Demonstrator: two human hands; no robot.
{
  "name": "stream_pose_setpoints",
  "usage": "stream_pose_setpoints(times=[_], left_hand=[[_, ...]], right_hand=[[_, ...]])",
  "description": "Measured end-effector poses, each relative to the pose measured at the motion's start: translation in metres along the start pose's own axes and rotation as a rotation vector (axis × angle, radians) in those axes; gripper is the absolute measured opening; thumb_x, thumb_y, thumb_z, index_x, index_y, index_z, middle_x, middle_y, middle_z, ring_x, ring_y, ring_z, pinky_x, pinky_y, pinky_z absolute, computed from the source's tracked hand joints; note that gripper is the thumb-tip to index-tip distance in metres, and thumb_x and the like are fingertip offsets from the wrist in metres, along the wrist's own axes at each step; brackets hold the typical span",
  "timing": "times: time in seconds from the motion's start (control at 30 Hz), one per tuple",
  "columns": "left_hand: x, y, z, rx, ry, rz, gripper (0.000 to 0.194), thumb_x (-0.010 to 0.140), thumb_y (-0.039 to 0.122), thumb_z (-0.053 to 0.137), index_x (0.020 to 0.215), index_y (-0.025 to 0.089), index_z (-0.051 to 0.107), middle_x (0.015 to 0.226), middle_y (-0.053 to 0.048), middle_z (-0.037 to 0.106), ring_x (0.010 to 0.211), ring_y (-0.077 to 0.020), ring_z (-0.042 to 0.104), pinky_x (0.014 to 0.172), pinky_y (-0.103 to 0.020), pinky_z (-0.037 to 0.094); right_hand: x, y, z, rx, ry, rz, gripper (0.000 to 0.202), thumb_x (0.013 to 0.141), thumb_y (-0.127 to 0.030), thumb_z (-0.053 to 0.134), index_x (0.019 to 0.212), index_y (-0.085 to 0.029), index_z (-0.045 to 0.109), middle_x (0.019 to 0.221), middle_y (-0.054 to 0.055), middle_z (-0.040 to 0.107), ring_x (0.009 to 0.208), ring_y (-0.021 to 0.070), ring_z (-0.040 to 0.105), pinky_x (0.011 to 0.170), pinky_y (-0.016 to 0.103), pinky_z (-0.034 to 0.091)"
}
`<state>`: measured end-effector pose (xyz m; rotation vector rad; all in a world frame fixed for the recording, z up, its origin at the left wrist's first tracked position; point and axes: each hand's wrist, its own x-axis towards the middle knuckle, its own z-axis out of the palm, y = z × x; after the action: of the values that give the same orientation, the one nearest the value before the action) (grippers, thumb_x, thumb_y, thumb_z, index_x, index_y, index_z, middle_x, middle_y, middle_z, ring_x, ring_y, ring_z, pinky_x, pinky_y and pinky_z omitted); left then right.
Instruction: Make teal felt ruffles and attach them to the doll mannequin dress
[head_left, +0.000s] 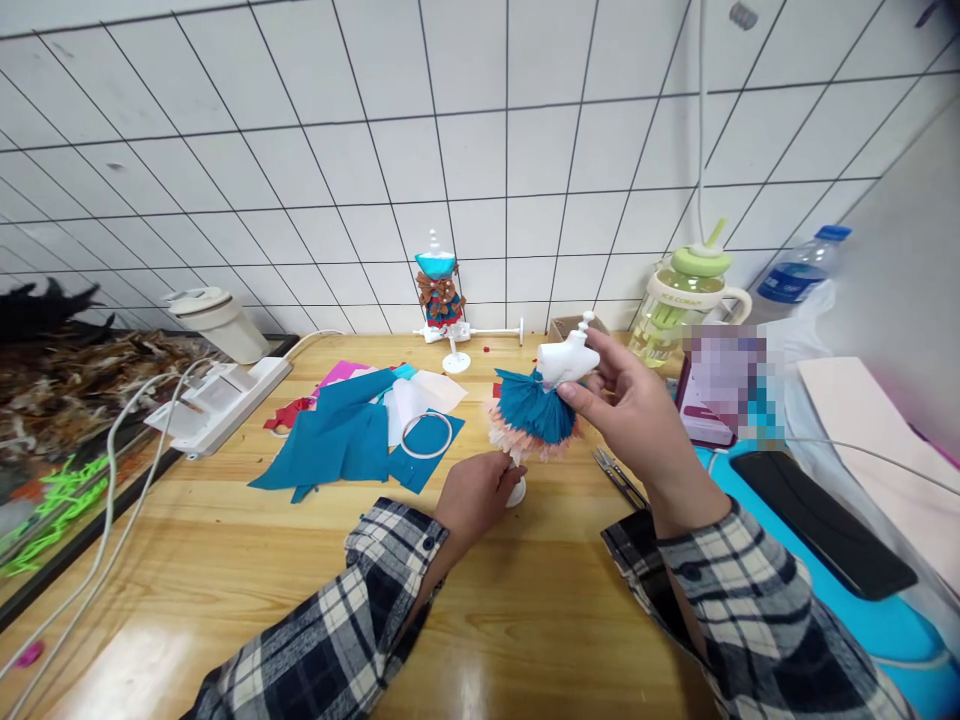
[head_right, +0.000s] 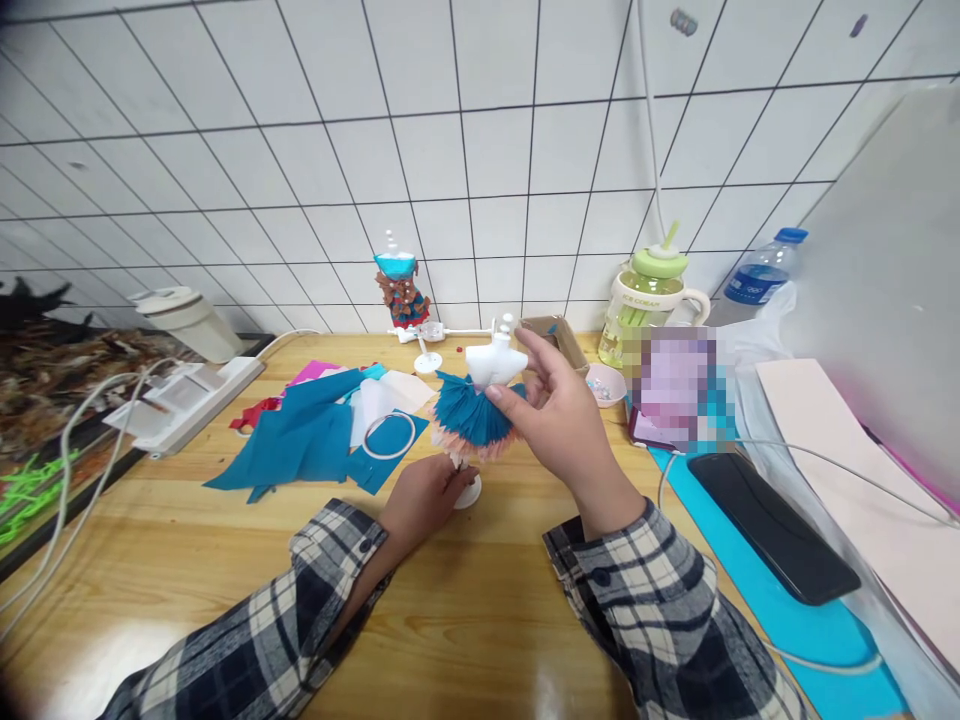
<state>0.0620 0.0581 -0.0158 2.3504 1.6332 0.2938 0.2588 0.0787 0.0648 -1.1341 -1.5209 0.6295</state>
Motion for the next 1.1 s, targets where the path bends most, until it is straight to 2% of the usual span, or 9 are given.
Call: stream_pose_setpoints(times=[0.17,0.27,0.37,0.5,0.63,0.73,0.87,1.0,1.1], left_hand=[[-0.001,0.001,-0.001,0.012,-0.003,0.034,0.036,0.093,0.042,0.044,0.074,0.018,0.064,0.073,-0.006,0.067,0.074,-0.0202,0.062,0.058,-0.029,0.028],[-0.001,0.001,0.0,0.006,-0.013,0.044,0.036,0.093,0.041,0.044,0.074,0.018,0.064,0.075,-0.007,0.068,0.074,-0.0204,0.062,0.058,-0.028,0.028],[-0.001,0.0,0.003,-0.046,-0.018,0.008,0.037,0.092,0.043,0.045,0.072,0.018,0.063,0.072,-0.006,0.067,0.07,-0.0191,0.061,0.055,-0.028,0.027],[0.001,-0.004,0.005,-0.205,-0.009,-0.013,0.033,0.091,0.041,0.046,0.076,0.018,0.065,0.071,-0.003,0.068,0.066,-0.0165,0.059,0.055,-0.025,0.029],[0.003,-0.008,0.006,-0.384,0.021,0.015,0.027,0.091,0.035,0.046,0.087,0.018,0.067,0.083,-0.004,0.07,0.074,-0.0165,0.061,0.063,-0.024,0.039],[0.005,-0.01,0.008,-0.498,0.05,0.063,0.026,0.091,0.029,0.043,0.092,0.018,0.067,0.093,-0.005,0.071,0.084,-0.0172,0.063,0.073,-0.025,0.044],[0.007,-0.012,0.011,-0.548,0.071,0.059,0.027,0.092,0.03,0.043,0.085,0.017,0.066,0.089,-0.005,0.071,0.081,-0.0176,0.063,0.072,-0.026,0.046],[0.008,-0.014,0.013,-0.56,0.113,0.101,0.031,0.093,0.03,0.041,0.087,0.016,0.068,0.084,-0.005,0.071,0.077,-0.0176,0.062,0.069,-0.026,0.046],[0.008,-0.014,0.01,-0.548,0.109,0.117,0.033,0.094,0.031,0.039,0.097,0.017,0.068,0.094,-0.007,0.072,0.084,-0.0189,0.063,0.075,-0.028,0.047]], right_hand=[[0.001,0.006,-0.001,0.087,-0.043,-0.016,0.055,0.079,-0.039,0.068,0.129,-0.02,0.053,0.087,0.004,0.065,0.076,0.019,0.061,0.063,0.032,0.052],[-0.001,0.004,0.001,-0.062,0.01,-0.125,0.055,0.081,-0.043,0.065,0.13,-0.02,0.052,0.085,0.005,0.065,0.074,0.0197,0.061,0.061,0.033,0.052],[-0.005,-0.005,0.005,-0.338,0.145,-0.262,0.069,0.079,-0.053,0.063,0.137,-0.019,0.044,0.105,0.012,0.063,0.085,0.024,0.06,0.066,0.037,0.052],[-0.013,-0.019,0.008,-0.487,0.223,-0.435,0.08,0.085,-0.065,0.042,0.148,-0.019,0.026,0.14,0.019,0.042,0.116,0.0327,0.05,0.084,0.047,0.049],[-0.017,-0.022,0.013,-0.604,-0.019,-0.62,0.061,0.09,-0.06,0.038,0.142,-0.028,0.039,0.15,0.009,0.032,0.133,0.0333,0.036,0.103,0.053,0.036],[-0.018,-0.018,0.023,-0.576,-0.182,-0.577,0.069,0.092,-0.057,0.037,0.149,-0.02,0.025,0.157,0.013,0.016,0.14,0.0326,0.025,0.105,0.05,0.038],[-0.024,-0.014,0.037,-0.447,-0.148,-0.487,0.082,0.094,-0.051,0.035,0.151,-0.012,-0.009,0.158,0.016,0.006,0.143,0.0295,0.018,0.109,0.048,0.036],[-0.033,-0.013,0.046,-0.411,-0.077,-0.507,0.082,0.094,-0.043,0.038,0.15,-0.01,-0.012,0.158,0.017,0.002,0.144,0.0307,0.015,0.112,0.051,0.032],[-0.038,-0.014,0.051,-0.42,-0.04,-0.484,0.077,0.095,-0.037,0.038,0.15,-0.01,-0.008,0.154,0.018,0.022,0.142,0.0282,0.024,0.112,0.053,0.028]])
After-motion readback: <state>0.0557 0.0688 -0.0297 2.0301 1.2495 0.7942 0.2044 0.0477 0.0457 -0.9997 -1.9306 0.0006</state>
